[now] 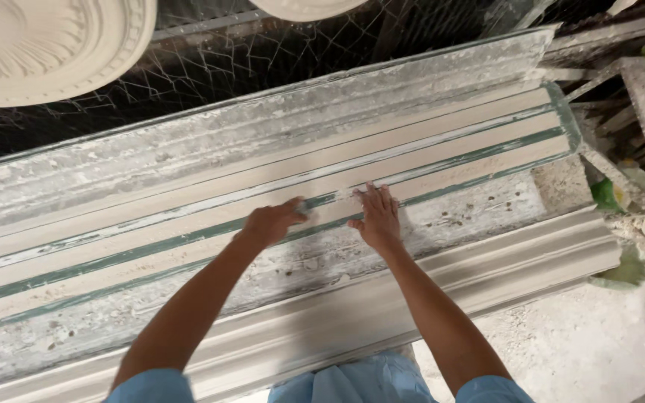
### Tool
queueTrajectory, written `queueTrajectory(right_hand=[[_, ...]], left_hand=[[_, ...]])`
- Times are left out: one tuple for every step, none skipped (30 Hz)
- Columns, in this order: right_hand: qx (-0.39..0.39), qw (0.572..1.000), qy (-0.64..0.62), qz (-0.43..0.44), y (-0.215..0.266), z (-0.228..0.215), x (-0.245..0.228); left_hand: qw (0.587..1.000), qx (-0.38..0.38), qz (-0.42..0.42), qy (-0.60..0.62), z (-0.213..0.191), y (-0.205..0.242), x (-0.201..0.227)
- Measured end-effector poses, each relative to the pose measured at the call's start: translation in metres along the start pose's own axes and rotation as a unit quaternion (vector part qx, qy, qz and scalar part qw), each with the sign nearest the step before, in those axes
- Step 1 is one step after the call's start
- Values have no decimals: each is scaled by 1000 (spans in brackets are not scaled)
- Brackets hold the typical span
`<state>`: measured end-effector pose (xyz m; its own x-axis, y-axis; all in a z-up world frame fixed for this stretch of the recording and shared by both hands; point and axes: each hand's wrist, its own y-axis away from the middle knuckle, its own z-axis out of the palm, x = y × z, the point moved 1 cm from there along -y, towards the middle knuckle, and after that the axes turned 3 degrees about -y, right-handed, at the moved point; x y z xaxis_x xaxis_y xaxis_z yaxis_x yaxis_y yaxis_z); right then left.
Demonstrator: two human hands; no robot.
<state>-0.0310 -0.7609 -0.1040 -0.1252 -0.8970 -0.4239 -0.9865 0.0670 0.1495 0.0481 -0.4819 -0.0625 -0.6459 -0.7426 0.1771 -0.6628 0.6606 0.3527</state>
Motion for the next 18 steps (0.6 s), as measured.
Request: queueTrajectory(right_hand=[[-5, 1000, -9, 0, 2, -1, 2], [-10, 1000, -17, -1, 5, -1, 3], [-15, 1000, -25, -3, 5, -1, 6], [-10, 999, -40, -19, 7, -2, 11], [-3, 998, -56, -36, 4, -5, 18], [4, 996, -71, -53, 0, -10, 30], [10, 995, -83, -58, 4, -14, 48], [16, 993, -95, -62, 9, -20, 70], [20, 991, -110, -74, 10, -25, 91], [47, 991, -86, -91, 12, -35, 118], [75, 989, -63, -110, 11, -49, 145], [61, 994, -38, -81, 7, -61, 170], [51, 997, -9, -50, 2, -74, 194], [34, 999, 11, -34, -2, -83, 212], [20, 999, 33, -17, -7, -95, 230], [6, 998, 55, -1, -12, -104, 243], [14, 998, 50, -21, -15, -107, 249], [22, 998, 45, -40, -18, -107, 251]], left_hand=[[1000, -2, 14, -5, 2, -21, 20], [1000, -5, 28, -11, 4, -44, 42], [999, -16, 33, -11, 7, -67, 63], [999, -26, 38, -11, 10, -87, 81], [998, -30, 35, -40, 10, -107, 94], [996, -34, 32, -70, 8, -124, 103], [994, -45, 30, -94, 12, -126, 110], [997, -40, 31, -56, 14, -120, 111], [999, -35, 24, -19, 12, -103, 100], [998, -52, -1, 18, 9, -86, 89], [996, -69, -28, 53, 1, -63, 74], [993, -87, -63, 53, -10, -36, 53], [989, -104, -93, 53, -18, -19, 39], [988, -112, -100, 37, -23, -9, 33], [987, -120, -105, 20, -28, -12, 31], [986, -127, -111, 4, -31, -22, 36], [992, -105, -76, -6, -30, -32, 47], [996, -83, -42, -16, -26, -50, 65]])
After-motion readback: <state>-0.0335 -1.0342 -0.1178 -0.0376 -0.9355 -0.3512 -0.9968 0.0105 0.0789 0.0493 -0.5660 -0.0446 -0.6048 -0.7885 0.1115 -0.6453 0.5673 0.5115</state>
